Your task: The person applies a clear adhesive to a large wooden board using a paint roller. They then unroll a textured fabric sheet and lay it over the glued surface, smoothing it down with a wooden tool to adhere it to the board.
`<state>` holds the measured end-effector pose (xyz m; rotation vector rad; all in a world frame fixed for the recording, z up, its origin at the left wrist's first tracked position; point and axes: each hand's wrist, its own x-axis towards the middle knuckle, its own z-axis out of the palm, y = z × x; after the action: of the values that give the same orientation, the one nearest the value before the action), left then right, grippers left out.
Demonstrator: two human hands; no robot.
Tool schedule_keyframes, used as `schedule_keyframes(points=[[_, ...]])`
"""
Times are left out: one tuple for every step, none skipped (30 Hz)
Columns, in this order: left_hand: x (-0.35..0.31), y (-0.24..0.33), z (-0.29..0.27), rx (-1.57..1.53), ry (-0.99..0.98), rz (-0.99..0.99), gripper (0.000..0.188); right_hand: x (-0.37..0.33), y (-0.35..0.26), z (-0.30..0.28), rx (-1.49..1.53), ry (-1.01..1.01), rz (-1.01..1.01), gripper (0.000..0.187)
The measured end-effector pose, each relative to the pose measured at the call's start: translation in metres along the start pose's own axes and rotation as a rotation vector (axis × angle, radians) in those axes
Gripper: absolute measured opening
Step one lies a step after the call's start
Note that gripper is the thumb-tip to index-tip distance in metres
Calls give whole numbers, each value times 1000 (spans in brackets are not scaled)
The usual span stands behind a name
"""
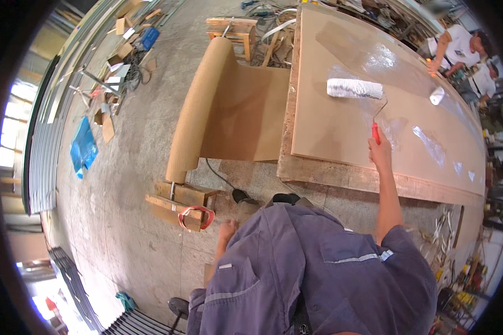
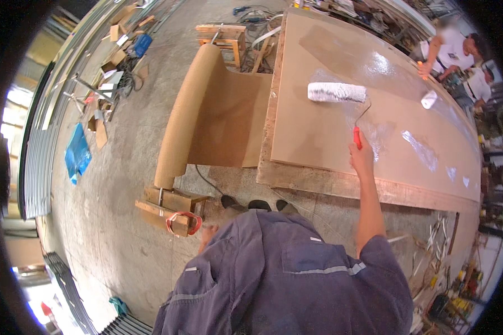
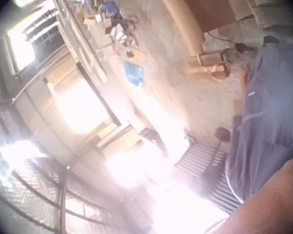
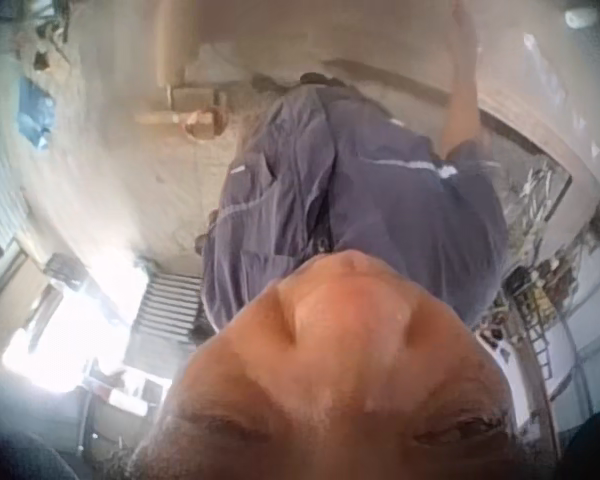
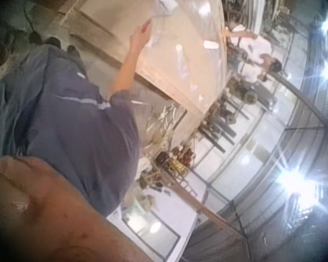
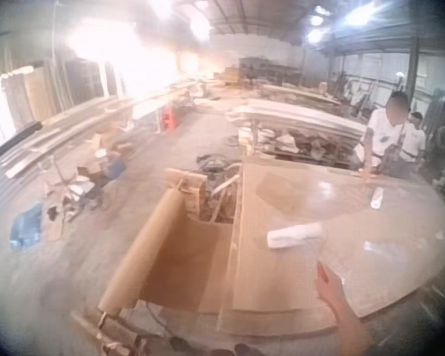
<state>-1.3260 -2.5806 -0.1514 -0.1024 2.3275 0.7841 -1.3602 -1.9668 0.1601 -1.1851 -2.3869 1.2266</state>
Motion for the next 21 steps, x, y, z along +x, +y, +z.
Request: schedule_keyframes(points=[[18,35,-37,-26,-62,47,49,-17,1,-17,-144,111,-9,59],[32,54,-69,-50,-116,77,50,-32,-9,-27,-272,154,-136,60],[47,48,-88,-132,-100,52,50,-47,-26,-32,-391,181,-272,61],[65,40,-103,-213,-85,25,51,-60,-36,-32,-513,205,-406,62],[85,31,-113,-300,-81,4,52,-74,-43,-26,-523,164,-347,63],[109,10,-123,-45,-97,150,48,-82,-51,-16,-531,117,-296,63],[139,-15,-137,201,-99,296,44,-88,-60,-8,-534,66,-257,64],[167,-39,-145,56,-94,173,40,-92,-65,3,-483,89,-332,62],[191,-66,-157,-91,-63,47,37,-92,-73,15,-469,83,-306,62],[204,-50,-159,24,-5,243,36,-99,-71,18,-483,99,-248,61],[212,-27,-169,144,50,441,35,-111,-68,19,-493,116,-178,61],[215,-5,-176,-62,6,336,37,-125,-75,21,-506,118,-167,60],[210,21,-178,-260,-38,220,38,-141,-78,25,-501,110,-134,61],[201,38,-179,-458,-76,97,39,-157,-82,29,-494,101,-107,61],[189,49,-178,-491,-104,58,38,-171,-82,34,-481,93,-82,61],[178,61,-176,-521,-135,23,37,-185,-78,37,-460,117,-44,61],[172,67,-176,-556,-161,-16,36,-197,-75,40,-440,136,-12,61],[173,51,-171,-446,-179,47,37,-205,-74,44,-415,148,10,62],[173,33,-162,-334,-198,110,37,-211,-76,45,-199,153,134,61],[173,17,-150,-223,-230,178,38,-217,-78,41,10,168,262,60],[166,18,-146,-99,-273,215,41,-227,-77,36,219,197,399,59]])
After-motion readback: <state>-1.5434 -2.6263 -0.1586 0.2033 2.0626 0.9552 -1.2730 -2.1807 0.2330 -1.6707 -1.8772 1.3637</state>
